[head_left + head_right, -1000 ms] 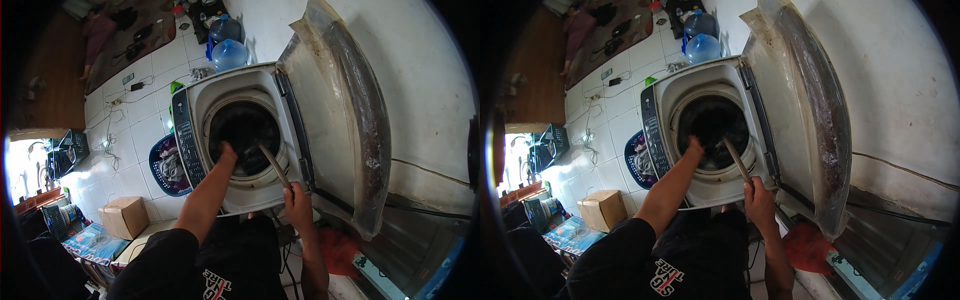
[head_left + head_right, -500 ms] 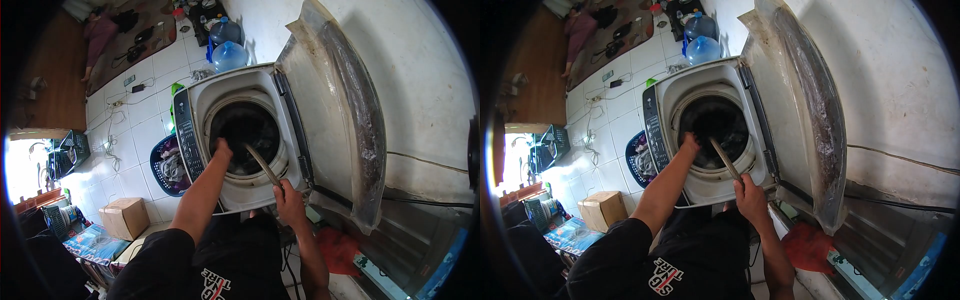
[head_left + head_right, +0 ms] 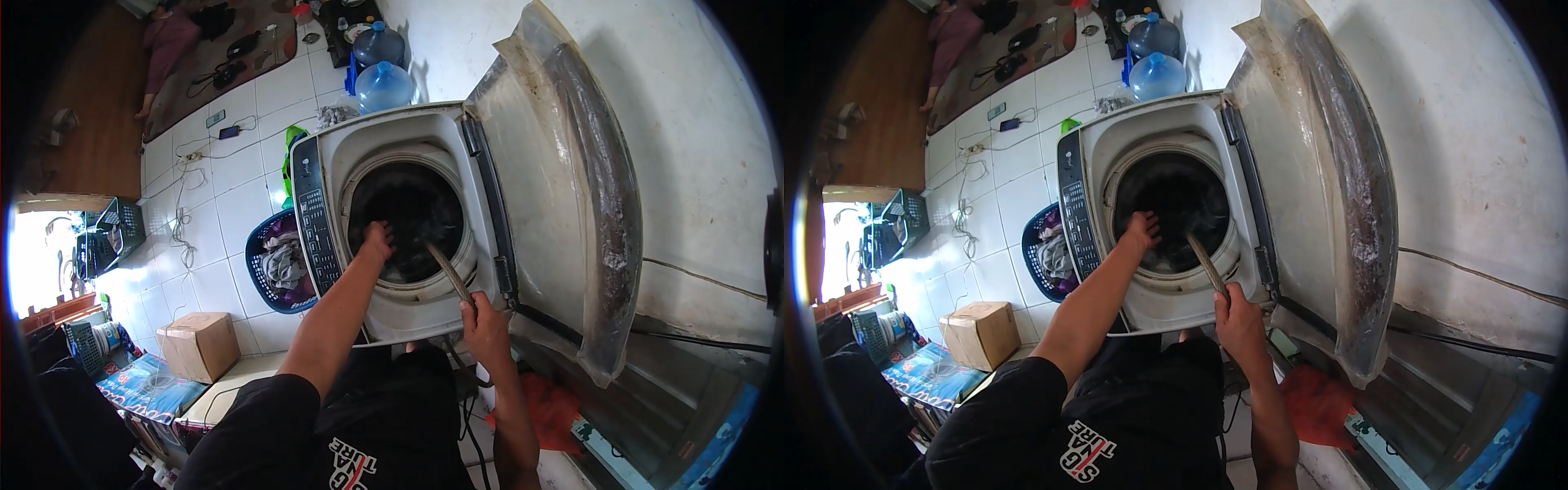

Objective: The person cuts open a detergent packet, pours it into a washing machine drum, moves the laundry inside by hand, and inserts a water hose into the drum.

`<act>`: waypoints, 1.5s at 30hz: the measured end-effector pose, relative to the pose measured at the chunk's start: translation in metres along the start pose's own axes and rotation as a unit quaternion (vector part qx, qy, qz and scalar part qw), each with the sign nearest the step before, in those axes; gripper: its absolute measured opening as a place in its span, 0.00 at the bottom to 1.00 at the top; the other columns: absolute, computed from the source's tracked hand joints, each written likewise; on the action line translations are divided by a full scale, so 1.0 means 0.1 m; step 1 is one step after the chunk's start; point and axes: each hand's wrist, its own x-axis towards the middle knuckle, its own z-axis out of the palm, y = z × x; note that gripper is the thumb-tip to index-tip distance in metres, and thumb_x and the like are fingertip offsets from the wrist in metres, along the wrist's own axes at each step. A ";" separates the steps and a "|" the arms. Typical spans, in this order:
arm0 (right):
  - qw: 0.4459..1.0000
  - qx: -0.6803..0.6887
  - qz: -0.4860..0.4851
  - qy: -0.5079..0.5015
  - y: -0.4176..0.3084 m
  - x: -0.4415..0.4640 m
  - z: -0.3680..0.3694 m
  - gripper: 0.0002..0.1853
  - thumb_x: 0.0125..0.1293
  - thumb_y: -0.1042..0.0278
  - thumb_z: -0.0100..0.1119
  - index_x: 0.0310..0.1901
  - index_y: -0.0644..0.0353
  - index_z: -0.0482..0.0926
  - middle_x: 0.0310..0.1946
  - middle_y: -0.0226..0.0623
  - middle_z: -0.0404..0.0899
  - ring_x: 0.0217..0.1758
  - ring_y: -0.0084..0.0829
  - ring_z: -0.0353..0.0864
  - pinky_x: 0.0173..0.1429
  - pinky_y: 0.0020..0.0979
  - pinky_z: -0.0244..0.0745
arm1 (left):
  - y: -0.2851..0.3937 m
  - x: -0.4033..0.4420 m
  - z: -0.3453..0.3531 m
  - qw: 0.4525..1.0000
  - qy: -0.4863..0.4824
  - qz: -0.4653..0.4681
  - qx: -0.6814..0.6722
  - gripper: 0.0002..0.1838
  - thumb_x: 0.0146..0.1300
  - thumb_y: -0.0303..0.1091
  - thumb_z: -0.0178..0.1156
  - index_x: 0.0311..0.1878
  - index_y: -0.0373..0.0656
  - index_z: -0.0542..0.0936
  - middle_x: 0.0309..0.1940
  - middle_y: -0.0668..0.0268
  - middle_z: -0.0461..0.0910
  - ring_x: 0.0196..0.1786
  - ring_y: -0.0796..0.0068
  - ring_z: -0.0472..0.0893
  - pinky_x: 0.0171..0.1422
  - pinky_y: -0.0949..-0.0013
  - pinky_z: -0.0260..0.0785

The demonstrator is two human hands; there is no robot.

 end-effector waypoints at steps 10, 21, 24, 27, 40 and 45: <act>0.995 -0.008 0.018 0.094 0.06 0.14 0.01 0.14 0.75 0.60 0.54 0.47 0.65 0.75 0.30 0.59 0.81 0.36 0.64 0.81 0.38 0.55 0.72 | -0.07 0.07 -0.01 1.000 0.022 0.000 -0.014 0.30 0.72 0.43 0.38 0.76 0.47 0.64 0.76 0.60 0.65 0.78 0.56 0.61 0.79 0.42 0.46; 0.999 -0.031 0.037 -0.014 0.03 0.10 0.00 0.12 0.75 0.58 0.53 0.45 0.61 0.73 0.27 0.62 0.80 0.36 0.68 0.79 0.41 0.61 0.70 | -0.06 0.00 0.01 0.998 0.035 0.033 -0.038 0.26 0.73 0.44 0.39 0.71 0.47 0.68 0.71 0.62 0.72 0.74 0.59 0.67 0.77 0.45 0.49; 0.999 0.004 0.025 -0.023 0.04 0.10 0.04 0.13 0.75 0.58 0.53 0.45 0.60 0.73 0.27 0.62 0.79 0.36 0.68 0.79 0.41 0.62 0.69 | 0.01 -0.06 0.03 0.998 0.039 0.040 -0.043 0.26 0.74 0.43 0.39 0.71 0.48 0.68 0.70 0.65 0.74 0.72 0.62 0.68 0.75 0.48 0.52; 0.999 0.020 0.018 -0.024 0.06 0.10 0.06 0.13 0.75 0.58 0.53 0.45 0.61 0.73 0.26 0.61 0.79 0.36 0.68 0.79 0.41 0.61 0.69 | 0.03 -0.08 0.03 0.997 0.038 0.046 -0.046 0.25 0.75 0.43 0.39 0.72 0.50 0.67 0.69 0.67 0.75 0.72 0.66 0.69 0.74 0.51 0.55; 0.998 0.025 0.031 -0.058 0.02 0.14 0.12 0.14 0.75 0.57 0.53 0.46 0.61 0.74 0.26 0.58 0.80 0.36 0.65 0.81 0.41 0.59 0.71 | 0.06 0.02 -0.02 0.997 0.046 0.062 -0.027 0.27 0.72 0.42 0.41 0.72 0.50 0.67 0.70 0.67 0.74 0.75 0.64 0.66 0.75 0.50 0.52; 0.995 0.070 0.020 -0.075 -0.14 0.20 0.18 0.14 0.76 0.57 0.53 0.47 0.60 0.73 0.28 0.55 0.81 0.36 0.64 0.81 0.41 0.58 0.71 | 0.16 -0.13 0.05 0.997 0.056 0.046 0.032 0.27 0.71 0.43 0.45 0.72 0.49 0.69 0.75 0.62 0.67 0.79 0.56 0.59 0.79 0.41 0.47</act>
